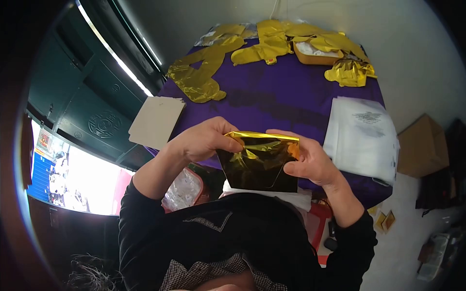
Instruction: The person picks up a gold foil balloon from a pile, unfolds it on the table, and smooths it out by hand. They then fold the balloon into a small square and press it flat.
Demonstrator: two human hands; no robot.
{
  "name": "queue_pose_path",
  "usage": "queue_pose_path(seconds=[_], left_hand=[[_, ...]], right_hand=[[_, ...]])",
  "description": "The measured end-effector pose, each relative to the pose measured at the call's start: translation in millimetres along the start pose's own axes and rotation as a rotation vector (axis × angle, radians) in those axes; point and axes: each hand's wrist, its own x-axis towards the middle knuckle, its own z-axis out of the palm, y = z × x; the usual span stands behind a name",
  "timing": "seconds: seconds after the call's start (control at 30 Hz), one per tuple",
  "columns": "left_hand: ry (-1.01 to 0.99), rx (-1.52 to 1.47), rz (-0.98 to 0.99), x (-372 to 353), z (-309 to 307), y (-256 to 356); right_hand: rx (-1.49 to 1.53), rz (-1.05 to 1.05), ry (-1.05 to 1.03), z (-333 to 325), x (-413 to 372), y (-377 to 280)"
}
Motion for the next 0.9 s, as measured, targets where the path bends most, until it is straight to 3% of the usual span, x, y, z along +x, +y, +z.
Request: queue_pose_path(seconds=[0.03, 0.17, 0.3, 0.37, 0.43, 0.5, 0.57, 0.67, 0.73, 0.77, 0.83, 0.9], left_hand=[[-0.053, -0.178, 0.003, 8.9, -2.4, -6.5], [-0.191, -0.358, -0.130, 27.4, -10.7, -18.6], [-0.277, -0.405, -0.146, 47.8, -18.9, -36.3], [-0.210, -0.640, -0.070, 52.9, -18.0, -37.0], [-0.122, -0.570, -0.025, 52.5, -16.9, -42.7], [-0.048, -0.641, 0.304, 51.4, -11.9, -51.1], [-0.046, -0.669, 0.380, 51.9, -13.3, -60.8], [-0.035, -0.622, 0.503, 50.8, -12.9, -69.0], [0.156, -0.199, 0.678, 50.2, -10.2, -70.2], [0.158, -0.202, 0.673, 51.6, -13.0, -73.5], [0.242, 0.179, 0.756, 54.9, -19.1, -77.1], [0.309, 0.113, 0.745, 55.4, -14.2, -79.6]], right_hand=[[-0.006, -0.008, 0.000, 0.7, 0.3, 0.7], [0.115, 0.102, 0.192, 0.9, -0.8, 11.6], [0.281, 0.113, 0.279, -10.8, 0.4, 28.3], [0.279, 0.097, 0.307, -14.8, 3.9, 32.6], [0.302, 0.080, 0.413, -20.1, 5.5, 38.2], [0.302, 0.082, 0.453, -21.2, 8.7, 39.4], [0.303, 0.088, 0.494, -21.5, 12.0, 39.6], [0.370, 0.125, 0.503, -22.3, 15.7, 39.8], [0.370, 0.146, 0.514, -24.4, 17.4, 42.2], [0.372, 0.151, 0.515, -24.9, 18.3, 42.6], [0.399, 0.148, 0.487, -25.5, 19.5, 42.6], [0.392, 0.149, 0.469, -27.5, 20.4, 43.8]])
